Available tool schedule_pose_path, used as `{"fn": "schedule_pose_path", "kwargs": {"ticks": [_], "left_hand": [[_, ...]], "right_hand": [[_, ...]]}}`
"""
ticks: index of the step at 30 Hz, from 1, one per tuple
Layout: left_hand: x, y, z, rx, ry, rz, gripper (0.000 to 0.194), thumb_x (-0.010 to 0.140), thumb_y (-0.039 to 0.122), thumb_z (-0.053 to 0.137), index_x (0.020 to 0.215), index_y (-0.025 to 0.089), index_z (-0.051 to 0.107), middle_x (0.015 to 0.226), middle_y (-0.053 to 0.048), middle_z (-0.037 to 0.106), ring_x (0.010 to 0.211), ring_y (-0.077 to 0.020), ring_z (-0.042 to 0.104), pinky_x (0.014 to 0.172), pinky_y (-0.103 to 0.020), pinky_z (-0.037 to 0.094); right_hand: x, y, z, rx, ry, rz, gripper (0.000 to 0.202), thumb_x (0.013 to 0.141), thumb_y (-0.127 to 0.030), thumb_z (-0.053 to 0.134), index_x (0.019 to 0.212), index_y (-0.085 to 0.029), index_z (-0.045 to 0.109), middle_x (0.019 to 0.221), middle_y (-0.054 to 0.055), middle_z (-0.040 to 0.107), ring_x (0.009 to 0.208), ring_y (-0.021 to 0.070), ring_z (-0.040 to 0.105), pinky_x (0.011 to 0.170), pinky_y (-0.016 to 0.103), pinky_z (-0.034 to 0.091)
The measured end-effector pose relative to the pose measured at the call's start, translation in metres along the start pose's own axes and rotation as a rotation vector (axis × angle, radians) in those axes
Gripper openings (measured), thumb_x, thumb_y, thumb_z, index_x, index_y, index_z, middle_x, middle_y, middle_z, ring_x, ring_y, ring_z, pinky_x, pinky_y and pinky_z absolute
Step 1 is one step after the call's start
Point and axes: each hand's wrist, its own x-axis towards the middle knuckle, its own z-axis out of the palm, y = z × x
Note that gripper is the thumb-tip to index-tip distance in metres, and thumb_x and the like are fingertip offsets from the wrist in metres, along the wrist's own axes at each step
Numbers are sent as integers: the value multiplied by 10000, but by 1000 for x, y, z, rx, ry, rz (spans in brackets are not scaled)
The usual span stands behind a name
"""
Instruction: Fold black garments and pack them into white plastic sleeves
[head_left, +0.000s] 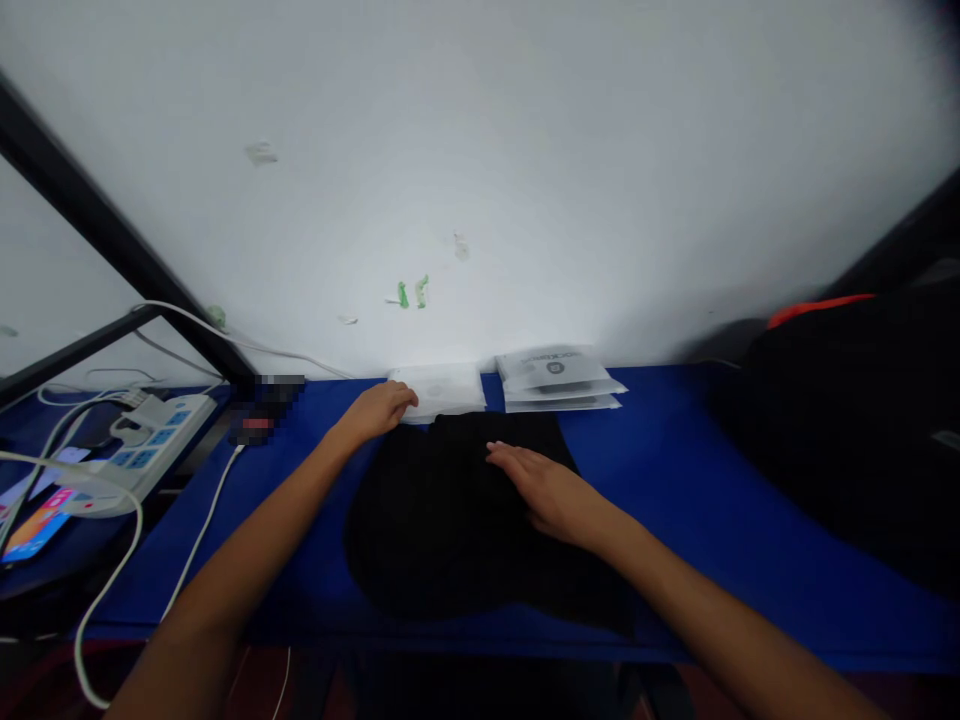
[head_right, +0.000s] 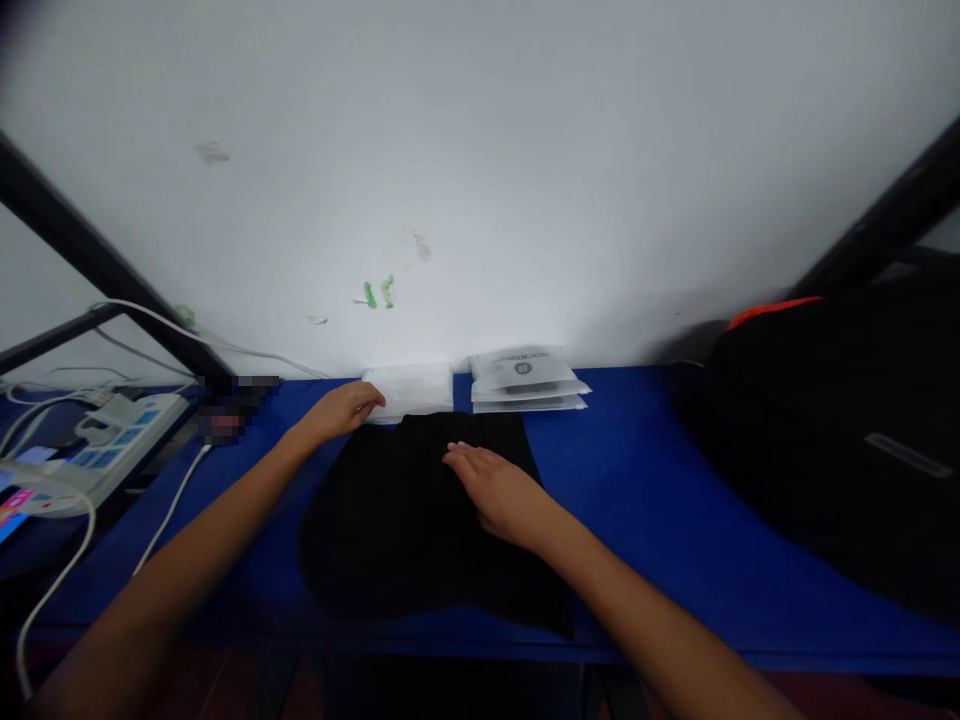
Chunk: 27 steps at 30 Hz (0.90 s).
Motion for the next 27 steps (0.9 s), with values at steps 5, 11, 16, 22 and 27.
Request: {"fn": "schedule_pose_path", "kwargs": {"ticks": [5, 11, 16, 22, 27], "left_hand": [[-14, 24, -12, 113, 212, -41, 372, 861, 135, 424, 1193, 105, 588, 1064, -145, 530, 1025, -289, 496, 939, -450, 425], [-42, 100, -15, 55, 273, 65, 557, 844, 132, 482, 1395, 169, 412, 1119, -138, 489, 1025, -288, 470, 925, -475, 449], [-57, 145, 2, -141, 183, 105, 807, 745, 109, 538, 1489, 177, 234, 1196, -153, 462, 1090, -301, 477, 976, -477, 451], [-46, 146, 16, -34, 30, 159, 808, 729, 56, 452, 1494, 149, 210, 1514, -174, 324, 1357, -336, 350, 1089, -511, 325], [-44, 161, 18, -31, -37, 286, 963, 681, 62, 462, 1532, 114, 14, 1611, -142, 112, 1474, -334, 121, 1136, -544, 226]], "right_hand": [[-9, 4, -6, -30, 188, -92, 850, 679, 89, 399, 1491, -131, 274, 1452, 210, 454, 1349, 262, 431, 1031, 432, 491], [-2, -13, -19, -44, 420, -386, 612, 923, -39, 410, 1497, -217, 291, 1406, 137, 530, 1400, 256, 347, 1066, 471, 449], [4, -15, -4, -95, 376, -268, 549, 922, -71, 396, 1462, -156, 341, 1382, 191, 530, 1372, 294, 396, 1047, 503, 461], [13, -7, 17, -169, 78, 159, 692, 723, 1, 488, 1403, -41, 367, 1318, 279, 530, 1213, 354, 551, 988, 504, 501], [11, -4, 36, -7, 175, 101, 613, 767, -90, 520, 1374, -79, 439, 1324, 242, 552, 1235, 396, 524, 1005, 565, 461]]}}
